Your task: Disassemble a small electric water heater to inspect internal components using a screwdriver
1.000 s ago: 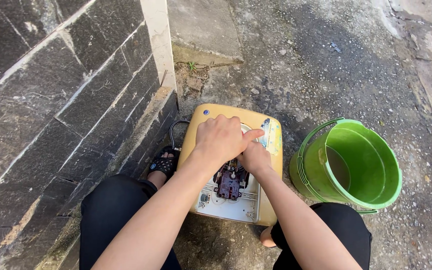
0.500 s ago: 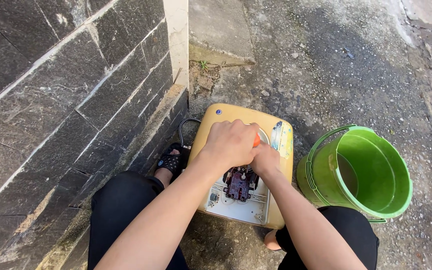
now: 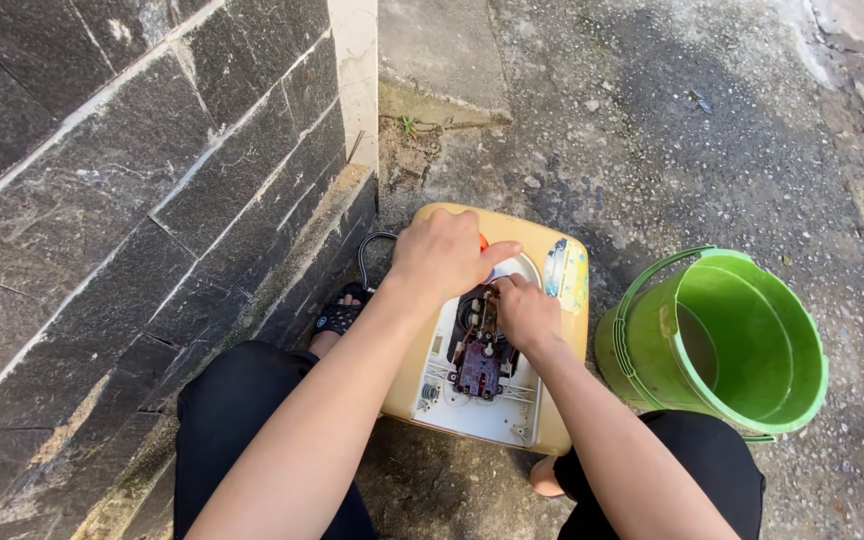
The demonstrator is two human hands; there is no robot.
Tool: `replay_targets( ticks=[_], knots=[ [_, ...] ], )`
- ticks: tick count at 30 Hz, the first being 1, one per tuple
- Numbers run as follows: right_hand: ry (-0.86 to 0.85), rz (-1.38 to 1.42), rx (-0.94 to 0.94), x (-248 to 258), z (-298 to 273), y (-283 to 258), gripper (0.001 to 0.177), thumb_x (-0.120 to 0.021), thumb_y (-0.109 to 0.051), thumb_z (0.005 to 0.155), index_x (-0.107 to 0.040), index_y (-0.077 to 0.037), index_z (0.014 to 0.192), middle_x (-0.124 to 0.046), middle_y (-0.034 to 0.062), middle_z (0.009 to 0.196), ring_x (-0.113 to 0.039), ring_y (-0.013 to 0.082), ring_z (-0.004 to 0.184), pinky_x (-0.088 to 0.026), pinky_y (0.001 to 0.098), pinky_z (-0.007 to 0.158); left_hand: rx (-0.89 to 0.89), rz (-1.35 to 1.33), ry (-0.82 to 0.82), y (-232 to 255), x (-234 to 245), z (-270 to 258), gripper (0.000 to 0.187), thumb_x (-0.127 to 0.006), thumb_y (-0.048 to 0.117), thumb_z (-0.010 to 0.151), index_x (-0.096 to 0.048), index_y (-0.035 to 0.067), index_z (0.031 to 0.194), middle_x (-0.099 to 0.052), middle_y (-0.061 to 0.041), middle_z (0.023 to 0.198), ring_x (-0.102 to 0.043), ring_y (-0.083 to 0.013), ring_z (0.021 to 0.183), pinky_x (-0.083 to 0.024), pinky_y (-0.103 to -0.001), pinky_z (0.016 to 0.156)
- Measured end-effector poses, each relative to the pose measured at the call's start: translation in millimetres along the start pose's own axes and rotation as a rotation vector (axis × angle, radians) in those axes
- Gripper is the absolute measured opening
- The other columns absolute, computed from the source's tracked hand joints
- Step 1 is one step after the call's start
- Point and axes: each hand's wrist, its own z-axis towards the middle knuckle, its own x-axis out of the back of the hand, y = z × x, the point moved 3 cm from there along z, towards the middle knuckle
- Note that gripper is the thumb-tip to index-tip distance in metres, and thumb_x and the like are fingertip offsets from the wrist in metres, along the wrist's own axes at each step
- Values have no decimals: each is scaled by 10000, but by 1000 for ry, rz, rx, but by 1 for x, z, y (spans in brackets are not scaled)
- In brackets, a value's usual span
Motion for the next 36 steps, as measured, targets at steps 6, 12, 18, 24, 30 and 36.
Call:
replay_targets(
  ticks=[6, 12, 18, 24, 30, 36],
  knots=[
    [-16, -140, -130, -43, 17, 20, 300, -578, -400, 1008, -679, -128, 1084, -667, 3, 962, -743, 256, 934, -618, 498, 773, -208, -174, -115, 11, -6, -4, 558, -754, 344, 882, -430, 187, 1307, -555, -180, 1263, -654, -499, 1122, -533, -588, 993],
    [33, 3, -102, -16, 5, 9, 307, -530, -315, 952, -689, -105, 1111, -681, 65, 1010, -735, 328, 928, -617, 522, 783, -272, -182, -217, 28, -4, -8, 432, -619, 112, 854, -392, 194, 1213, -510, -161, 1285, -655, -521, 1085, -547, -576, 970],
    [43, -60, -133, -58, 16, 30, 343, -538, -394, 949, -712, -109, 1031, -699, 38, 890, -754, 325, 846, -612, 506, 738, -230, 50, -13, 33, -28, 18, 425, -670, 466, 882, -420, 248, 1148, -608, -124, 1098, -692, -517, 968, -550, -606, 872],
    [63, 18, 0, -19, 4, 13, 290, -640, -292, 932, -721, -71, 1099, -706, 83, 1036, -735, 379, 920, -619, 556, 756, -102, 48, 207, 40, -18, 13, 576, -566, 654, 906, -603, 80, 930, -711, -212, 851, -713, -545, 858, -561, -606, 768],
    [-1, -5, -11, -30, 9, 15, 271, -604, -283, 953, -673, -82, 1120, -667, 66, 1036, -728, 352, 943, -617, 554, 782, -270, -152, 242, 35, -25, 11, 616, -623, 679, 878, -511, 93, 1026, -578, -170, 940, -693, -536, 893, -583, -627, 734],
    [-49, -9, -145, -34, 13, 12, 256, -489, -249, 932, -614, -74, 1071, -702, 68, 1047, -750, 328, 977, -598, 537, 817, -514, -420, -93, 47, -13, -1, 558, -659, -29, 856, -455, 74, 1364, -446, -283, 1394, -530, -563, 1268, -474, -652, 1037]
  ],
)
